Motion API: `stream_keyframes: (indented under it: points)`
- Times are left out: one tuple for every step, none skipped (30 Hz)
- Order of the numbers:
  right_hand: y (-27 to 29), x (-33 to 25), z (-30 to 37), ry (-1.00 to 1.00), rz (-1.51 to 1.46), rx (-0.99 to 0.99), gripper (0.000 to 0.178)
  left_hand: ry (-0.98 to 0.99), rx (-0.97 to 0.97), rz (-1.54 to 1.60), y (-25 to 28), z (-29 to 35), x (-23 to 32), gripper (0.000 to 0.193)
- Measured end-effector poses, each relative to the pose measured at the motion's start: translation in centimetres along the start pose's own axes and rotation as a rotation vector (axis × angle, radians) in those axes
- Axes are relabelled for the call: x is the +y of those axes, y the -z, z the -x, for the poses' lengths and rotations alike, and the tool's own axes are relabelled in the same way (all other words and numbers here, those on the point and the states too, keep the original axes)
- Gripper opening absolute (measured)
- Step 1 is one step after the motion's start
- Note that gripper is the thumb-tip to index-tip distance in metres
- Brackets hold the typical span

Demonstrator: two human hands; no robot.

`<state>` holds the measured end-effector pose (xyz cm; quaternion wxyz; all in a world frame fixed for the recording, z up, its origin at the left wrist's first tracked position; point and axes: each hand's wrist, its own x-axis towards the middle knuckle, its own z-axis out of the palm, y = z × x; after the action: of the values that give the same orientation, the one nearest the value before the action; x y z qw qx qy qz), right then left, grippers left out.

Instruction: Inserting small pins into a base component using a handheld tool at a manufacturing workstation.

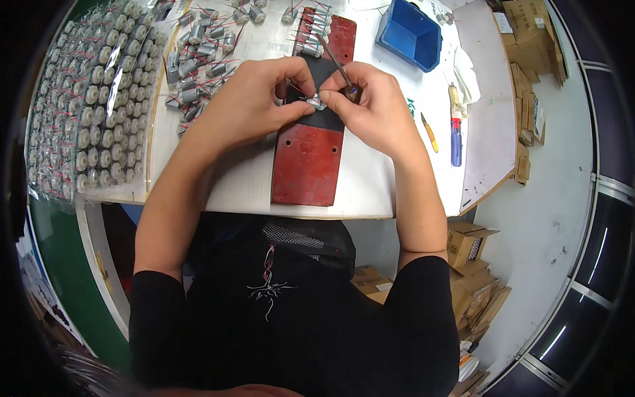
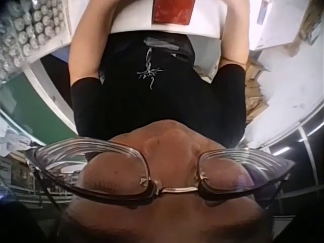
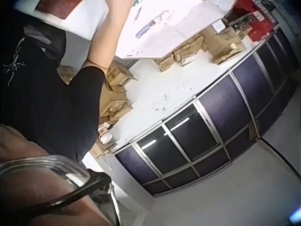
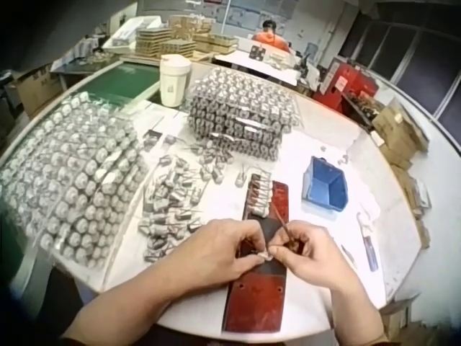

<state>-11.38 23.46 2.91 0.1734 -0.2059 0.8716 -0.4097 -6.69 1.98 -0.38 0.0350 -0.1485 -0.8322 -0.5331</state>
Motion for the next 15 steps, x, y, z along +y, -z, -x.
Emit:
stream_keyframes:
  points:
    - [-0.1,-0.4,0.0,-0.007,0.008,0.005,0.012,0.004,-0.003,0.002,0.0,0.0,0.0,0.02]
    - [-0.2,-0.8,0.0,-0.014,0.017,0.01,0.012,0.002,0.0,-0.001,0.0,0.0,0.0,0.02]
    - [-0.3,-1.0,0.0,-0.021,0.025,0.016,0.012,0.001,0.004,-0.005,0.0,0.0,-0.1,0.021]
    - [-0.3,-1.0,0.0,-0.025,0.024,0.015,0.012,-0.001,0.007,-0.01,0.0,0.0,-0.1,0.021]
    - [-0.2,-1.0,-0.1,-0.028,0.034,0.011,0.012,0.001,0.005,-0.009,-0.1,-0.1,-0.1,0.021]
    - [-0.2,-1.0,-0.1,-0.031,0.044,0.007,0.012,-0.009,0.011,-0.013,-0.1,-0.1,-0.2,0.021]
    - [-0.2,-1.0,-0.1,-0.033,0.053,0.004,0.012,-0.019,0.017,-0.018,-0.1,-0.1,-0.1,0.022]
    - [-0.2,-0.9,-0.1,-0.035,0.052,0.004,0.012,-0.03,0.023,-0.023,-0.2,-0.1,-0.1,0.022]
    - [-0.2,-0.9,-0.2,-0.045,0.012,-0.001,0.012,-0.03,0.021,-0.024,-0.4,-0.1,-0.1,0.022]
    - [-0.3,-0.8,-0.2,-0.053,-0.028,-0.006,0.013,-0.027,0.04,-0.025,-0.7,-0.1,-0.2,0.024]
    - [-0.3,-0.8,-0.3,-0.06,-0.068,-0.011,0.013,-0.024,0.06,-0.026,-1.0,-0.1,-0.2,0.025]
    - [-0.3,-0.9,-0.2,-0.058,-0.07,-0.009,0.013,-0.022,0.079,-0.028,-1.2,-0.2,-0.1,0.027]
    - [-0.3,-1.1,-0.1,-0.095,-0.101,-0.018,0.014,-0.023,0.079,-0.031,-1.3,-0.2,-0.1,0.027]
    - [-0.2,-1.2,0.0,-0.132,-0.132,-0.027,0.015,0.002,0.077,-0.025,-1.3,-0.3,0.1,0.025]
    - [-0.2,-1.3,0.1,-0.17,-0.162,-0.035,0.016,0.025,0.074,-0.018,-1.3,-0.3,0.3,0.024]
